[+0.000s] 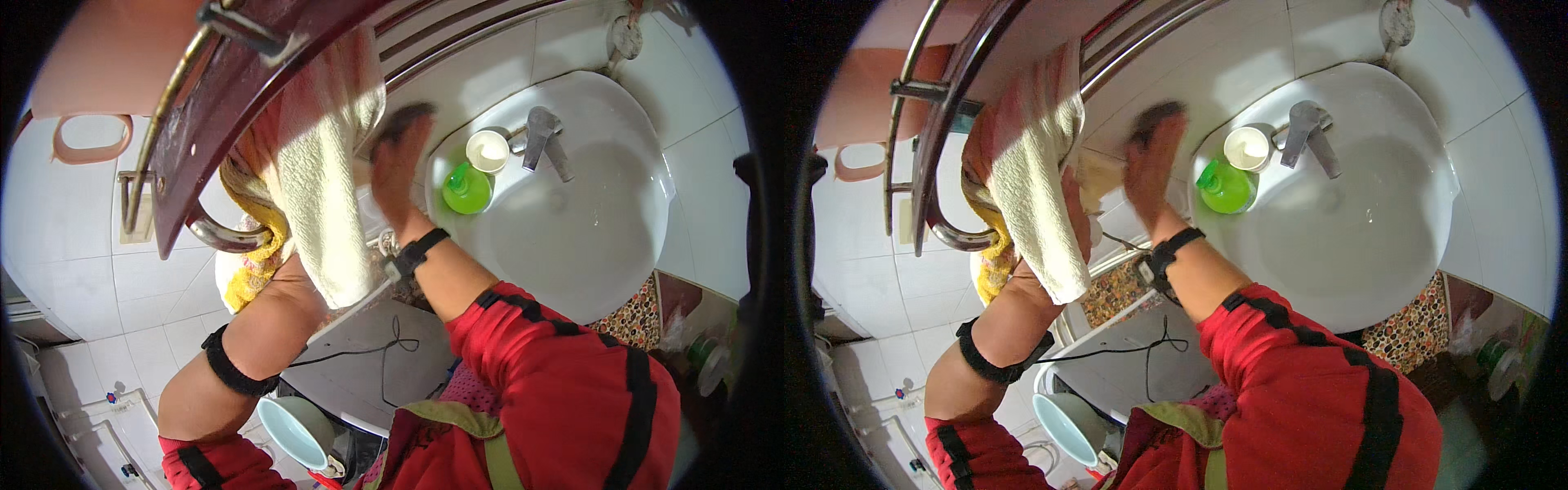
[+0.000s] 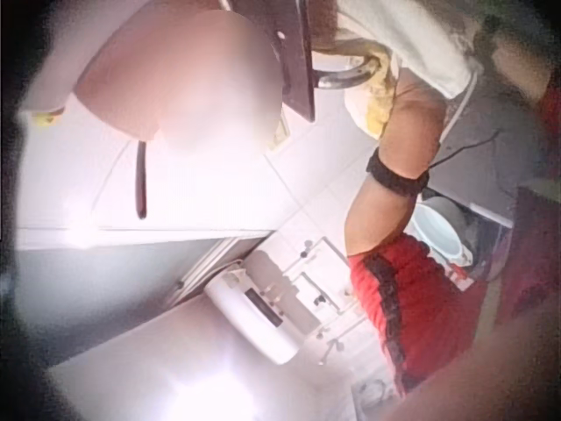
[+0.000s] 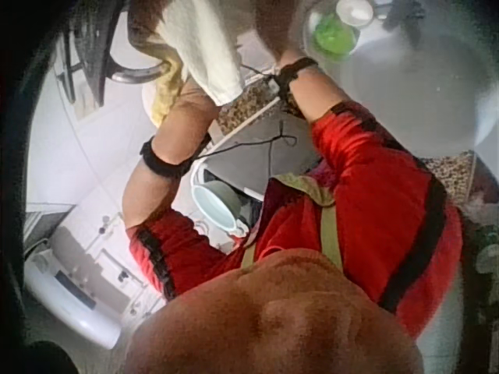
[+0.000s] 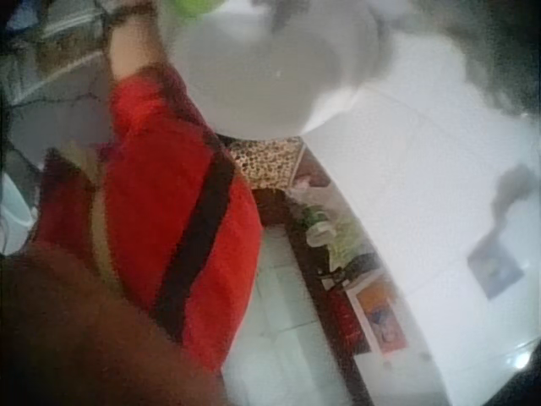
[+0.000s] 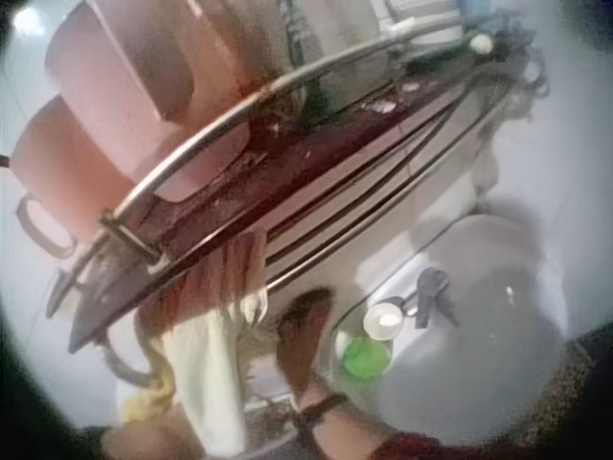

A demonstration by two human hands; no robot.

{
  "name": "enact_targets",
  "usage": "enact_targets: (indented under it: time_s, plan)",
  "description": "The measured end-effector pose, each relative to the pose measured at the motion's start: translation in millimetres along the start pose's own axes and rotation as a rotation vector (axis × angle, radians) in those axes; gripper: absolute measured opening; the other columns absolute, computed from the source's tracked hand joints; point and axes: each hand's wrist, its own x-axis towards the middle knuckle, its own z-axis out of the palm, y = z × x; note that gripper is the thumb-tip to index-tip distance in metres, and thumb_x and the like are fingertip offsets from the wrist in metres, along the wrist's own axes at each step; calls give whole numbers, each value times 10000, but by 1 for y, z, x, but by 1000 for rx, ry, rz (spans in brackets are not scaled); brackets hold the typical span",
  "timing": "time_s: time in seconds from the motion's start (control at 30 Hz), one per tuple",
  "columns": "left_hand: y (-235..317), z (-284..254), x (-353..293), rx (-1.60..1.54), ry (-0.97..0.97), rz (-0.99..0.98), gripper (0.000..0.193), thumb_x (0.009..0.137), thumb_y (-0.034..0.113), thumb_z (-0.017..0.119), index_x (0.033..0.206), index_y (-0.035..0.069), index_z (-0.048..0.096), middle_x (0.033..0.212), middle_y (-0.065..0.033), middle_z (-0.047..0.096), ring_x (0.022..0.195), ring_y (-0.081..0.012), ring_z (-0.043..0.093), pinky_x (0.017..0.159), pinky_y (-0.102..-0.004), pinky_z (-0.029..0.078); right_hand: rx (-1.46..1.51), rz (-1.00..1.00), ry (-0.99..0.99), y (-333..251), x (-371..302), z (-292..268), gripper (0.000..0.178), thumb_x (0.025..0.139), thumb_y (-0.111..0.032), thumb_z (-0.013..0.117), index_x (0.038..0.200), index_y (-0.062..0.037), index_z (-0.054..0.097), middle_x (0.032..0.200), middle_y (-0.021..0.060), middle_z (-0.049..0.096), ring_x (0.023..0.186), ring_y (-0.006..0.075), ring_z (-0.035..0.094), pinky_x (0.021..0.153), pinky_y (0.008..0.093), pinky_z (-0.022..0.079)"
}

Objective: The person fills a basin with water from the sink, then uses a scrubber to clean the sink basin, faucet, and surrounding wall tiles. They rinse the scrubber and continue wiping the sink and nearby surfaces.

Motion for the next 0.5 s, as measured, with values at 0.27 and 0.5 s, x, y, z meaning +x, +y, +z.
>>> enact_targets:
  time_s: [0.27, 0.5]
  plan:
    - [4, 11, -2, -26, 24, 2, 426, 919, 85, 507, 1282, -133, 454, 1313, -293, 450, 1257, -398, 429, 1081, -523, 338, 333, 762, -100, -9, -17, 6, 668, 1015, -298, 307, 1436, 140, 31, 1522, 322, -17, 1427, 420, 1, 1170, 443, -9]
    - [2, 20, -1, -21, 58, -21, 425, 950, 90, 494, 1299, -145, 432, 1321, -300, 440, 1256, -408, 425, 1083, -518, 334, 128, 944, -160, 30, -52, 25, 690, 1010, -321, 312, 1441, 130, 15, 1527, 310, -15, 1433, 404, 16, 1172, 444, 15]
